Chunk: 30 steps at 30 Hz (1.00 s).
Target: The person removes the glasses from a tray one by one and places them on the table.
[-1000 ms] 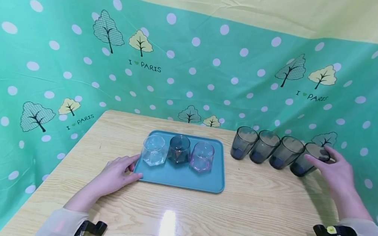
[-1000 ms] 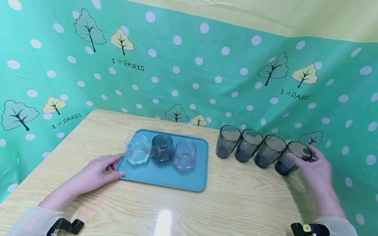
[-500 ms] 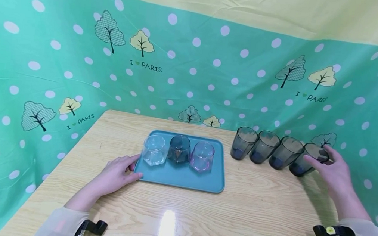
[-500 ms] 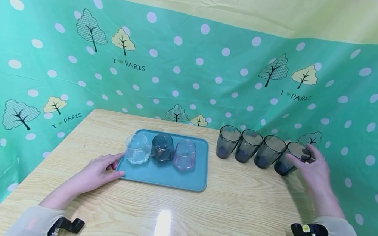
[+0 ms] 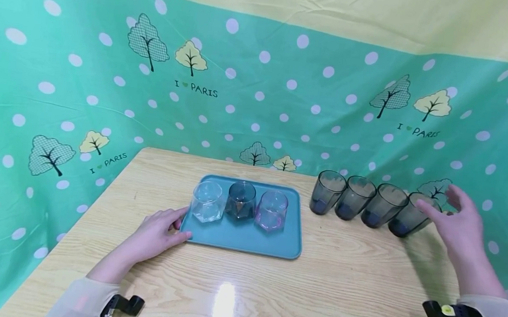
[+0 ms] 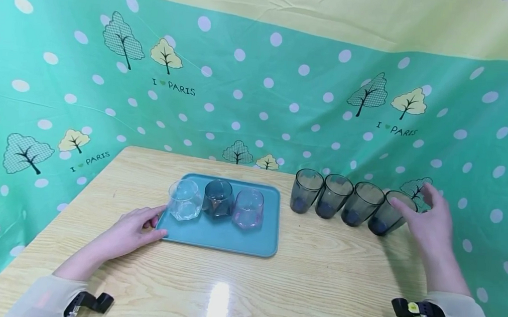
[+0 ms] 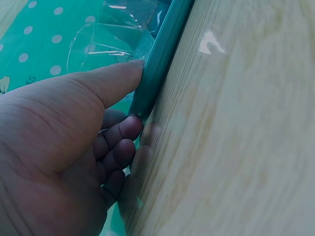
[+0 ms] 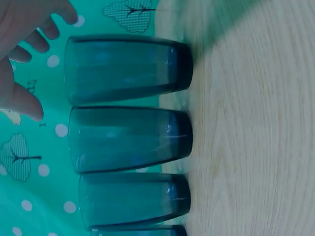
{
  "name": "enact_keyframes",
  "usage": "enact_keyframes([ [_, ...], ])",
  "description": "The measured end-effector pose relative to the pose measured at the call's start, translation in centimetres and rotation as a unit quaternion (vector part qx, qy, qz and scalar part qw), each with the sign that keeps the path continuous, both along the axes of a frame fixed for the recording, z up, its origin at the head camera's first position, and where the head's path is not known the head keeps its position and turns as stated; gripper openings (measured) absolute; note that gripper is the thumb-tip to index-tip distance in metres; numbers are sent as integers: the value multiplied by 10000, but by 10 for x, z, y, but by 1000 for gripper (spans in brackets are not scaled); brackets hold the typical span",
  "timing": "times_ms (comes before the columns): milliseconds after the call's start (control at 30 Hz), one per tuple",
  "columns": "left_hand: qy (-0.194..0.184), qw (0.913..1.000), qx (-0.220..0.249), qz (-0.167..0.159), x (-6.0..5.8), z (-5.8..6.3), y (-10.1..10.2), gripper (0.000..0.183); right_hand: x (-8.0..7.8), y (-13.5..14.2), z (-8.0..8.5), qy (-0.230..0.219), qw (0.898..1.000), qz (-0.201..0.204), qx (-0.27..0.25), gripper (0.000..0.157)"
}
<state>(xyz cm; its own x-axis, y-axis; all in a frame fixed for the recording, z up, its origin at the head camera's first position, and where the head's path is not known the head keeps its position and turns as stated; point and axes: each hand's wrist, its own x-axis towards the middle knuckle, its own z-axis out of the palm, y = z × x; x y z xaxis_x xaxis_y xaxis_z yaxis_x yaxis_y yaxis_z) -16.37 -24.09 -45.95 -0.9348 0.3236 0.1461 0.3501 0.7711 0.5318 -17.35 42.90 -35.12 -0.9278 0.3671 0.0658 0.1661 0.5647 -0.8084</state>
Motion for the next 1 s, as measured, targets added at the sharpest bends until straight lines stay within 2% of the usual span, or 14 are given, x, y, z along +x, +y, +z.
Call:
enact_keyframes([
  [300,30,10000,18,-13,0,1,0,75,2,-27,13,368,9988,20,322,102],
  [600,11,10000,17,-22,0,1,0,75,2,-69,18,623,9966,458,277,94],
  [1000,-40,10000,14,-13,1,5,1,75,-2,-128,24,929,9899,1060,123,94],
])
